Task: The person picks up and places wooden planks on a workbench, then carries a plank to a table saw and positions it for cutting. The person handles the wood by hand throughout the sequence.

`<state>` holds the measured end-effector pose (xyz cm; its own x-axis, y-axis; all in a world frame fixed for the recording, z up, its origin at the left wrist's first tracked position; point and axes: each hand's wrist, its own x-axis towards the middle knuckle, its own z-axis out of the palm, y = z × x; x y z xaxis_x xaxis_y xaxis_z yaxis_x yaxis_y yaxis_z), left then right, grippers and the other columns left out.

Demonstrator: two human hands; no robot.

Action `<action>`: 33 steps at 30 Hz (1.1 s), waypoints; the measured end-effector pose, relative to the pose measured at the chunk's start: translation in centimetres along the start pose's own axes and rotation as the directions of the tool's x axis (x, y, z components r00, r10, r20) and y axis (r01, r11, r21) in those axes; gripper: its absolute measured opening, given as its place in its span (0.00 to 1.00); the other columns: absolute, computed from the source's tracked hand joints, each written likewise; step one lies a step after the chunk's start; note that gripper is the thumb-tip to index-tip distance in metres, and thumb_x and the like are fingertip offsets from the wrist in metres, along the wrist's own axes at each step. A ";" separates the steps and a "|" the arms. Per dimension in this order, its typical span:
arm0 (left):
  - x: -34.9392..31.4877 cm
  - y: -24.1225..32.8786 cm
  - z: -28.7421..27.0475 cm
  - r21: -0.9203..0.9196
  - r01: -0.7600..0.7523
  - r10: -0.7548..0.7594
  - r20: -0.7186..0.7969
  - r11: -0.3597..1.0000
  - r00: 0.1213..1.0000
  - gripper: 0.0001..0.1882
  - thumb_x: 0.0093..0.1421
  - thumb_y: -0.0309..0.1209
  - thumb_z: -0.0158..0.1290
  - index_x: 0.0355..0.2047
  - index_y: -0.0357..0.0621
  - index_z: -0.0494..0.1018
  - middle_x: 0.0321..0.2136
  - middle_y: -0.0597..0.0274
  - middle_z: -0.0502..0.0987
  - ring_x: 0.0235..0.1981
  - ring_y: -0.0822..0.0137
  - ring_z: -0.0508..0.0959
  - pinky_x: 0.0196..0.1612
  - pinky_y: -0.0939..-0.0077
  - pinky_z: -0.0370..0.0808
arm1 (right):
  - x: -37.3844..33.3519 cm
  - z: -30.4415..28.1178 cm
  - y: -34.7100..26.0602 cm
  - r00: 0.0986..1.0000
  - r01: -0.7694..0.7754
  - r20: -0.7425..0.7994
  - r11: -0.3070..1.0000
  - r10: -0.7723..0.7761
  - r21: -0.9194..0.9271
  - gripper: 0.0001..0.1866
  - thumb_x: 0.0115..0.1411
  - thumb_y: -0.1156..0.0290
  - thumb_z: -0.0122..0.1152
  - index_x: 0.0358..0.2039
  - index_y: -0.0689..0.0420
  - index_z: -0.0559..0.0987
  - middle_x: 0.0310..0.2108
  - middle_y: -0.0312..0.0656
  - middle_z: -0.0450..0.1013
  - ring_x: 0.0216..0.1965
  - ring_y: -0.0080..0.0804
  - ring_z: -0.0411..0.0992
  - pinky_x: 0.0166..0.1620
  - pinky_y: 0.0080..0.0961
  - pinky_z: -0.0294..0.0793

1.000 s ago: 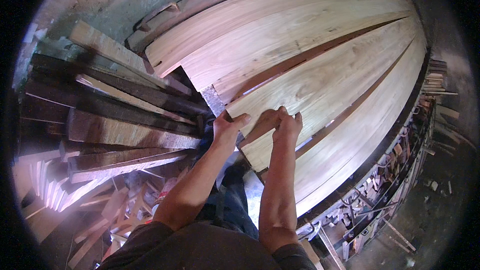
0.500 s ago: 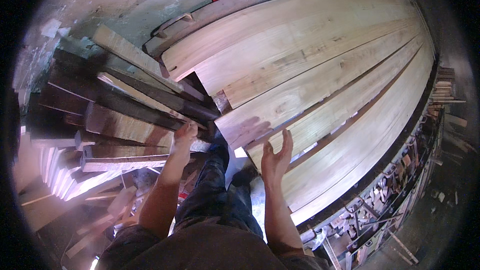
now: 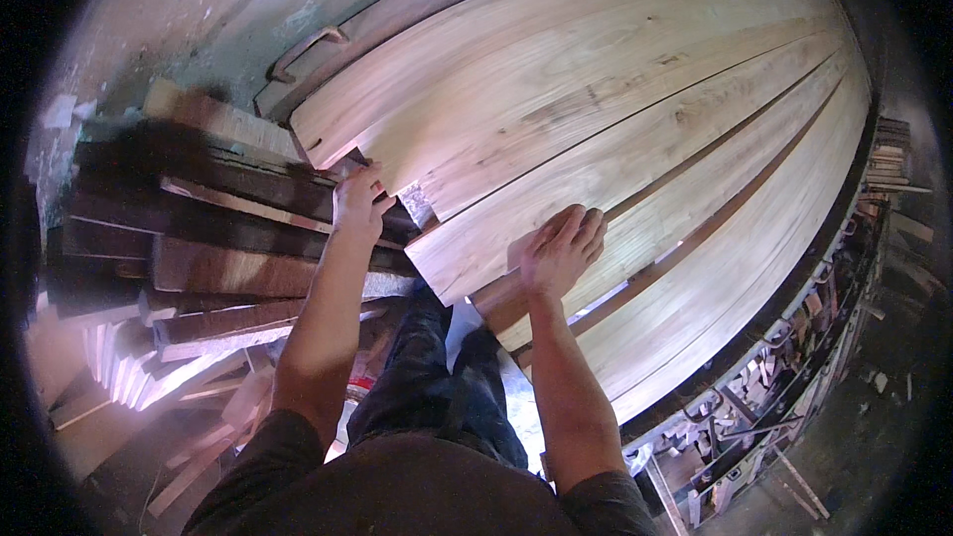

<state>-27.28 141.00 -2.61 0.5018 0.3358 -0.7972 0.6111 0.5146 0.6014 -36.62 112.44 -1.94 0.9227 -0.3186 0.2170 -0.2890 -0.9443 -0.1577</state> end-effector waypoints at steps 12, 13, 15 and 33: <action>2.9 0.0 1.5 0.104 -0.195 0.204 -0.084 0.975 0.975 0.11 0.51 0.35 0.69 0.30 0.48 0.77 0.24 0.75 0.73 0.24 0.77 0.67 0.30 0.76 0.64 | 0.4 -0.6 -0.5 0.996 -0.032 0.085 0.999 0.030 0.024 0.34 0.63 0.63 0.53 0.66 0.63 0.59 0.68 0.63 0.52 0.70 0.67 0.47 0.69 0.60 0.46; 3.0 -0.3 1.6 0.109 -0.186 0.196 -0.090 0.976 0.977 0.12 0.51 0.35 0.70 0.29 0.48 0.77 0.23 0.76 0.72 0.24 0.77 0.67 0.30 0.76 0.64 | 0.4 -0.6 -0.2 0.995 -0.032 0.095 0.999 0.032 0.006 0.34 0.63 0.64 0.53 0.67 0.63 0.58 0.68 0.63 0.52 0.71 0.67 0.46 0.69 0.61 0.46; 3.1 -0.2 1.0 0.067 -0.123 0.128 -0.076 0.990 0.989 0.11 0.50 0.33 0.69 0.28 0.48 0.77 0.23 0.75 0.73 0.25 0.76 0.69 0.30 0.77 0.65 | 0.2 -0.4 -0.2 0.996 -0.028 0.090 1.000 0.028 0.008 0.34 0.63 0.64 0.52 0.67 0.63 0.58 0.69 0.63 0.51 0.71 0.67 0.46 0.69 0.61 0.45; 2.8 1.2 -0.6 0.018 -0.066 0.060 0.227 0.998 0.972 0.16 0.49 0.29 0.68 0.37 0.37 0.81 0.30 0.63 0.82 0.29 0.72 0.77 0.33 0.76 0.70 | -0.1 0.7 0.0 0.998 0.054 0.022 0.998 -0.054 -0.034 0.34 0.63 0.61 0.48 0.68 0.62 0.58 0.69 0.63 0.50 0.70 0.65 0.48 0.67 0.63 0.49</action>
<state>-25.53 142.99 -4.14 0.6635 0.1779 -0.7267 0.5877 0.4771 0.6534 -36.55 112.58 -2.65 0.9424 -0.2655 0.2035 -0.2468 -0.9625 -0.1128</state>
